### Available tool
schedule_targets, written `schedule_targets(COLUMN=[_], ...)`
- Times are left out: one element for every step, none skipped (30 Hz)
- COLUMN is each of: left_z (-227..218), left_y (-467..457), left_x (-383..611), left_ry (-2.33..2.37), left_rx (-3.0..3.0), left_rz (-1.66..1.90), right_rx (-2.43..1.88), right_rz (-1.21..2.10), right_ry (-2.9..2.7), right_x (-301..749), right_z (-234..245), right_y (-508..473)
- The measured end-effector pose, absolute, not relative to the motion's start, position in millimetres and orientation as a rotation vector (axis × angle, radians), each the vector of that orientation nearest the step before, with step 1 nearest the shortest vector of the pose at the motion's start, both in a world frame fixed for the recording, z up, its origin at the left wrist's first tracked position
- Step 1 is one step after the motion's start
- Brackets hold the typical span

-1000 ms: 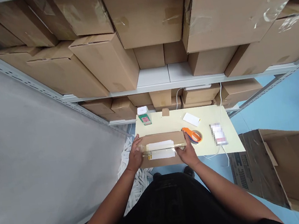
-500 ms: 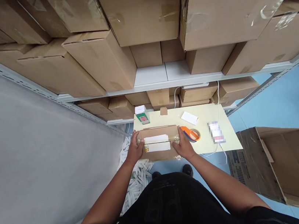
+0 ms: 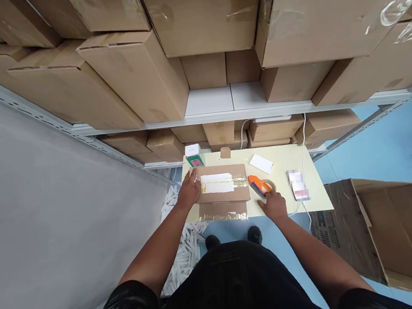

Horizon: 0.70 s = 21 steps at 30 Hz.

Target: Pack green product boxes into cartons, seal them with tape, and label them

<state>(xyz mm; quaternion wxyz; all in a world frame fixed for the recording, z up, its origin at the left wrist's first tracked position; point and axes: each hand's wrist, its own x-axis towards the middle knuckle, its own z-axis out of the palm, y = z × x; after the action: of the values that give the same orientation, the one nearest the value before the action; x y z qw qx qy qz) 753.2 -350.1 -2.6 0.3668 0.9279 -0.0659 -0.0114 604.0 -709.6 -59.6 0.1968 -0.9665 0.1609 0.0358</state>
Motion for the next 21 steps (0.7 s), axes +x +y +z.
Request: schedule_targets(left_z=[0,3,6,9,12,14,16,18,20,21,23,24,25,26,28,29,30,32,33,34,35], left_y=[-352,-353,-355,-357,-360,-362,-365,-368,-371,-374,-377,-379,-380,-381,-381,-380,-379,-378,-376,-374,-372], left_x=[754,755,754,754,752,751,749,747,745,742,740,738,736,734,733,732,732,732,732,732,733], left_ry=[-0.183,-0.195,-0.215,-0.249,-0.303,-0.370,-0.433,-0.476,-0.482,-0.446,-0.380,-0.308,-0.249,-0.204,-0.171,-0.141,-0.103,-0.050,0.016,0.087,0.149], left_rx=[2.420,2.463,2.506,2.545,2.574,2.592,2.602,2.607,2.613,2.619,2.619,2.601,2.558,2.491,2.408,2.317,2.224,2.130,2.033,1.930,1.823], left_rz=[-0.004,0.033,0.070,0.094,0.093,0.064,0.011,-0.051,-0.104,-0.128,-0.118,-0.084,-0.041,-0.001,0.023,0.023,-0.001,-0.048,-0.114,-0.188,-0.261], right_rx=[-2.753,-2.783,-2.793,-2.788,-2.775,-2.763,-2.757,-2.757,-2.754,-2.736,-2.689,-2.612,-2.513,-2.400,-2.292,-2.198,-2.121,-2.059,-2.009,-1.972,-1.954], right_rz=[0.101,0.095,0.093,0.104,0.126,0.152,0.177,0.192,0.192,0.172,0.140,0.099,0.052,0.009,-0.031,-0.062,-0.083,-0.094,-0.091,-0.076,-0.053], right_ry=[0.430,0.408,0.390,0.380,0.375,0.382,0.403,0.429,0.453,0.475,0.494,0.513,0.532,0.545,0.556,0.549,0.525,0.492,0.448,0.400,0.353], right_x=[605,608,613,619,625,631,635,638,639,638,635,631,627,623,620,619,620,625,631,640,650], right_z=[-66,-71,-74,-76,-76,-75,-72,-68,-62,-55,-47,-38,-27,-15,-2,12,26,39,52,64,73], right_y=[-708,-705,-702,-699,-697,-696,-697,-699,-703,-709,-717,-725,-734,-743,-750,-755,-757,-756,-751,-742,-730])
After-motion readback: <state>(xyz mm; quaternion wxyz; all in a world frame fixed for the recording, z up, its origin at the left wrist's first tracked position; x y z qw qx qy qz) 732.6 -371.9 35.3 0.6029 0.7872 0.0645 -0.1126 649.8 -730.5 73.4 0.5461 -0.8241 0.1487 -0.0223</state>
